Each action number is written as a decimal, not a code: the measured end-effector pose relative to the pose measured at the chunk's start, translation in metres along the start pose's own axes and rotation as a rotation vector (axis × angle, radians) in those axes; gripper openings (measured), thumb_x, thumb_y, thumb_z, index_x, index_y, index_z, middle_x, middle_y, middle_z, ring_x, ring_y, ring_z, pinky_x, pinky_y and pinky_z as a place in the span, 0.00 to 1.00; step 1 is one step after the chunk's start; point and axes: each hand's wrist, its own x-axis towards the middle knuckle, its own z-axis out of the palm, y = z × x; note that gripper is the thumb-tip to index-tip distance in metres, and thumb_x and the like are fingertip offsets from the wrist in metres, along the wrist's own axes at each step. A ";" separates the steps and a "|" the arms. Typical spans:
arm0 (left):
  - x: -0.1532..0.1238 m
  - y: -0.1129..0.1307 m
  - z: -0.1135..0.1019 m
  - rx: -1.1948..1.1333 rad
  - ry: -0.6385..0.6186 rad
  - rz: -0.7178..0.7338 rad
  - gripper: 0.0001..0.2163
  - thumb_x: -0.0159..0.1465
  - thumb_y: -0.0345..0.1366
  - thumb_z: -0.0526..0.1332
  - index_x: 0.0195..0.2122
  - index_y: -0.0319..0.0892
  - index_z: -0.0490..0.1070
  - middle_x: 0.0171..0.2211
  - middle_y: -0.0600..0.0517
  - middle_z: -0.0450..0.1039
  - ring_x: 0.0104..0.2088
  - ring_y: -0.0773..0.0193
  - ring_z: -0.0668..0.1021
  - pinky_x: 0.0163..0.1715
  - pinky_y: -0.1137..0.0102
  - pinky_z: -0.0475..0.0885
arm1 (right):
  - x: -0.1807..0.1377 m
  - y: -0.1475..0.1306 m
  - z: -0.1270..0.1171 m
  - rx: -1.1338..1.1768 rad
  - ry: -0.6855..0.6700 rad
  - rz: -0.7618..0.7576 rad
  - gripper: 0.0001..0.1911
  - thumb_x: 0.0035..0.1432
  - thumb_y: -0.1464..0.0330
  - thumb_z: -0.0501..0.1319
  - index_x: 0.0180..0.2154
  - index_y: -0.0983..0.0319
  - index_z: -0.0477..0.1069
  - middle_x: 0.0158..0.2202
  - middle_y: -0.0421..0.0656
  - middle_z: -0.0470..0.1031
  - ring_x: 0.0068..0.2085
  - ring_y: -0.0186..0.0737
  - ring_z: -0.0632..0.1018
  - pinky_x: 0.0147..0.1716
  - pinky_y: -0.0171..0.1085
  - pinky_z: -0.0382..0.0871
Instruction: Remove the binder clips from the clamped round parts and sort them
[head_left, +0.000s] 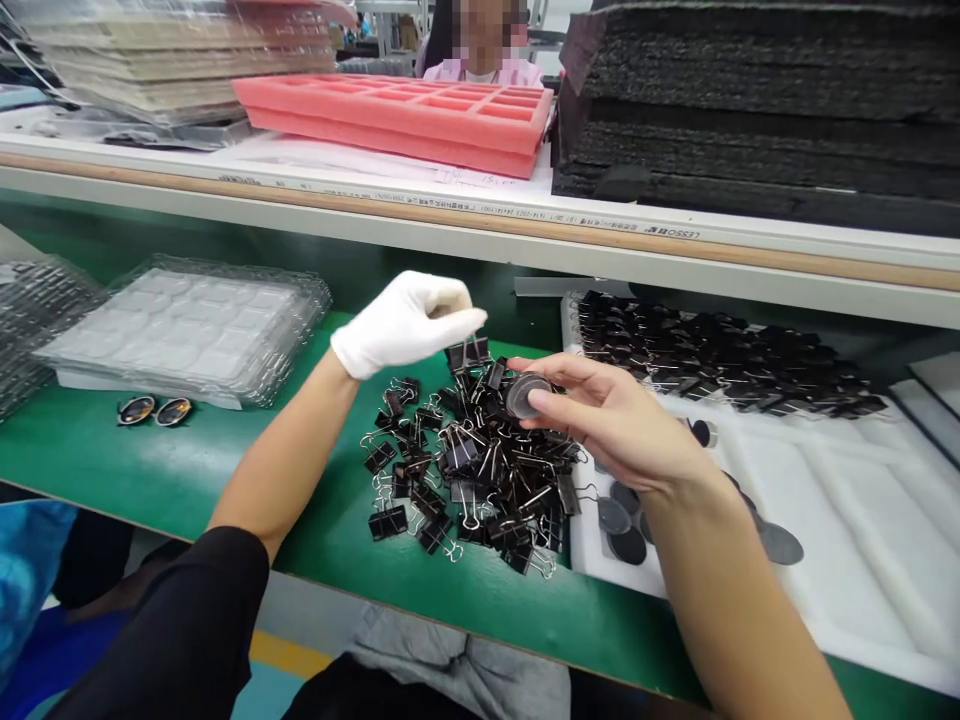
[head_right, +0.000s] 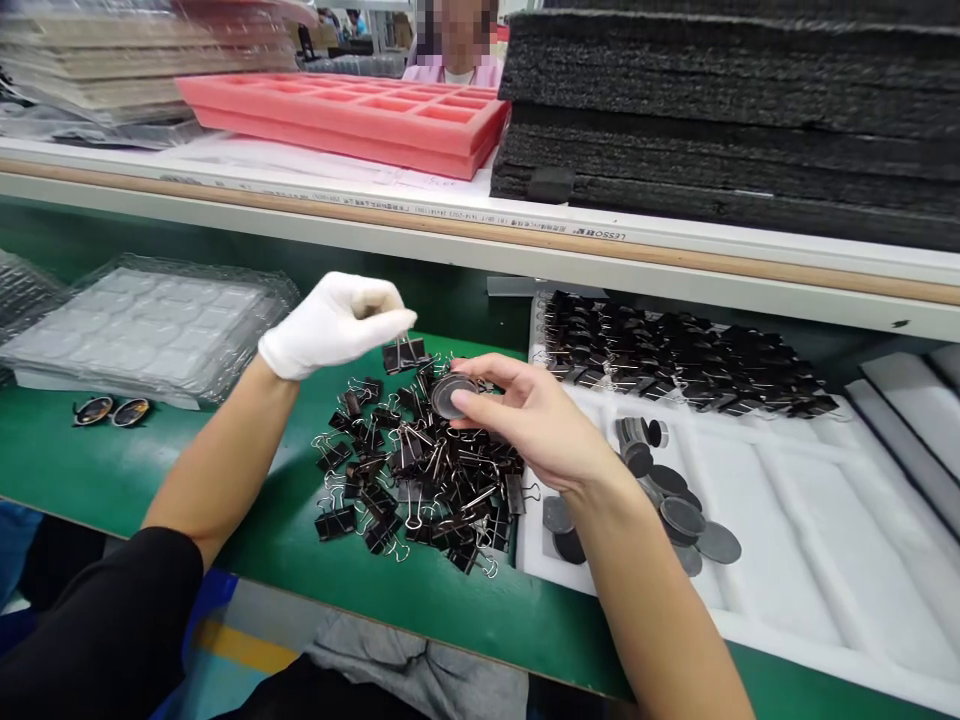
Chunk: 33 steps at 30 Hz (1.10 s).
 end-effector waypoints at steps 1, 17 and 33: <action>-0.002 0.009 0.009 -0.013 0.120 0.039 0.17 0.67 0.45 0.61 0.24 0.41 0.68 0.20 0.57 0.64 0.23 0.71 0.64 0.25 0.73 0.60 | 0.000 0.001 0.002 0.013 0.010 -0.018 0.17 0.50 0.60 0.80 0.40 0.57 0.83 0.51 0.45 0.82 0.41 0.38 0.83 0.43 0.42 0.85; -0.009 0.030 0.016 0.050 -0.142 0.032 0.26 0.63 0.51 0.64 0.16 0.42 0.57 0.16 0.60 0.51 0.21 0.72 0.56 0.22 0.70 0.52 | -0.012 -0.014 -0.008 -0.459 0.140 -0.310 0.12 0.55 0.59 0.76 0.37 0.58 0.82 0.40 0.45 0.85 0.37 0.43 0.86 0.40 0.41 0.85; -0.009 0.029 0.025 0.097 -0.281 -0.022 0.21 0.59 0.51 0.63 0.18 0.43 0.61 0.16 0.59 0.61 0.20 0.72 0.62 0.23 0.71 0.57 | -0.015 -0.016 -0.015 -0.522 0.092 -0.277 0.11 0.57 0.60 0.75 0.39 0.57 0.82 0.41 0.44 0.85 0.37 0.41 0.84 0.38 0.40 0.83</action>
